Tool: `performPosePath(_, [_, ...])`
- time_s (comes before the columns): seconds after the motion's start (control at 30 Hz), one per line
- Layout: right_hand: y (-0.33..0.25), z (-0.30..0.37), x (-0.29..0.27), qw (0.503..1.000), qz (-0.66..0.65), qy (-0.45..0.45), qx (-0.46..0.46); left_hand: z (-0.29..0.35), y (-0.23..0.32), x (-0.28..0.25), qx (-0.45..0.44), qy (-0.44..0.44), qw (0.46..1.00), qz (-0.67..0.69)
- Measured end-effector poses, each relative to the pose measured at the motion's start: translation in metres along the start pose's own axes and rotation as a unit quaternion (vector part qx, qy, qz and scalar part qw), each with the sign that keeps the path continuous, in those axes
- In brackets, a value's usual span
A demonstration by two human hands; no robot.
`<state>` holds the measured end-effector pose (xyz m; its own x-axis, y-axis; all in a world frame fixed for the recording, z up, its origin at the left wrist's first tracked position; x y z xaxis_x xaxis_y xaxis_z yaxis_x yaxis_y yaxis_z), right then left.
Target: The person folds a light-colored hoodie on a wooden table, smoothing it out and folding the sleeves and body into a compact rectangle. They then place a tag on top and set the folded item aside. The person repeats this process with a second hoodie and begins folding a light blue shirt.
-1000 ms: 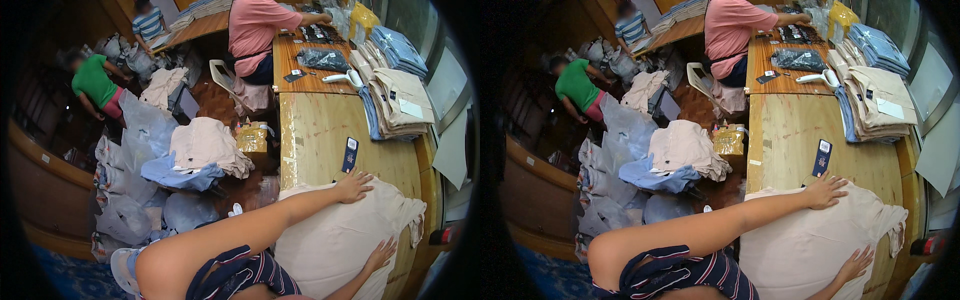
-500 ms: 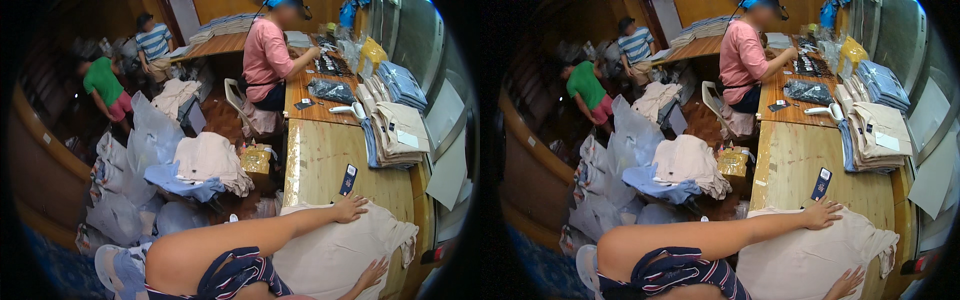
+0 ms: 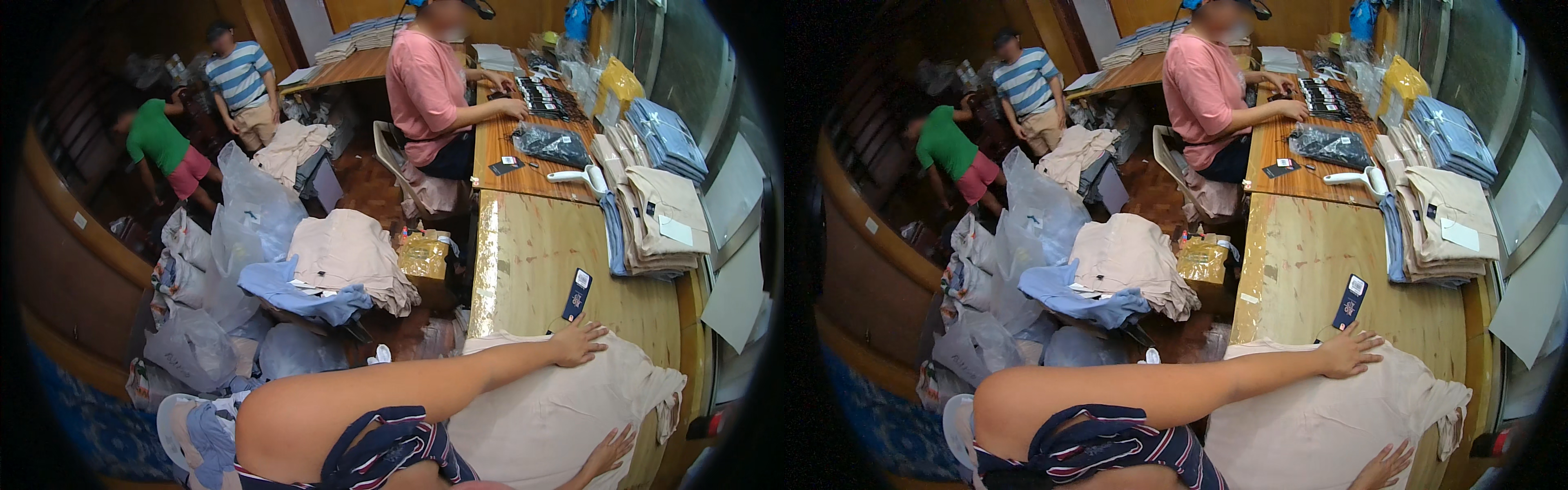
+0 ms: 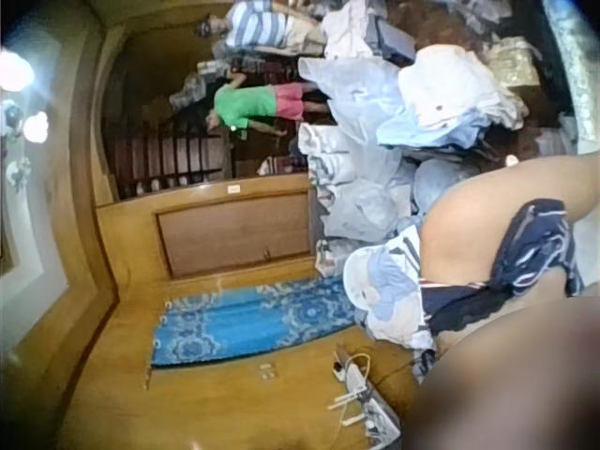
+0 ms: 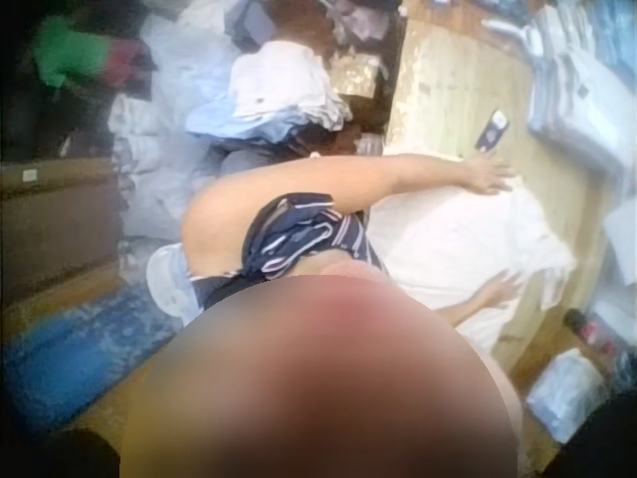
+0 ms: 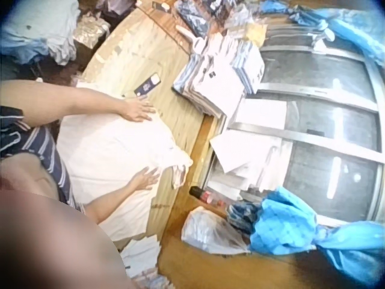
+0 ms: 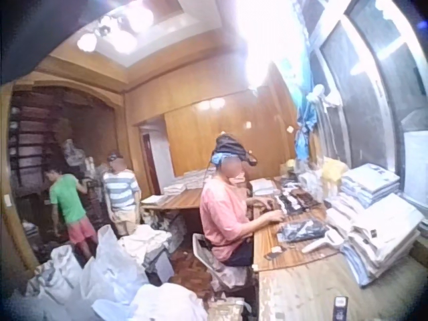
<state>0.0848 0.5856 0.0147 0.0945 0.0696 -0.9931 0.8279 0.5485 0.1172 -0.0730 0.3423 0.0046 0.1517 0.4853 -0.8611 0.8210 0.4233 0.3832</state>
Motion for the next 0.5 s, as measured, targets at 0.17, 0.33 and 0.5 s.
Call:
performPosePath(0.17, [0.025,-0.005,0.011,0.972,-0.196,0.097,-0.085,-0.022,0.006,0.022,0.041,-0.052,0.998,0.005])
performPosePath(0.33, [0.026,0.004,-0.021,0.916,-0.364,0.134,-0.102,-0.012,-0.040,0.025,0.035,-0.058,0.970,-0.235])
performPosePath(0.5, [0.208,0.052,-0.020,0.876,-0.360,0.165,0.275,-0.071,-0.007,0.014,0.127,-0.005,0.977,-0.171])
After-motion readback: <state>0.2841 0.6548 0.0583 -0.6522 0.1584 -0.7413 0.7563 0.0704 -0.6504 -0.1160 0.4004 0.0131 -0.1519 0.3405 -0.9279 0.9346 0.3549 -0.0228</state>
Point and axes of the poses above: each hand's wrist, its own z-axis away from the middle knuckle, its own x-axis out of the palm, y = z × x, the point moved 1 cm from there along -z, towards the middle knuckle, and after that the axes turned 14 degrees about x, right-handed, at the moved point
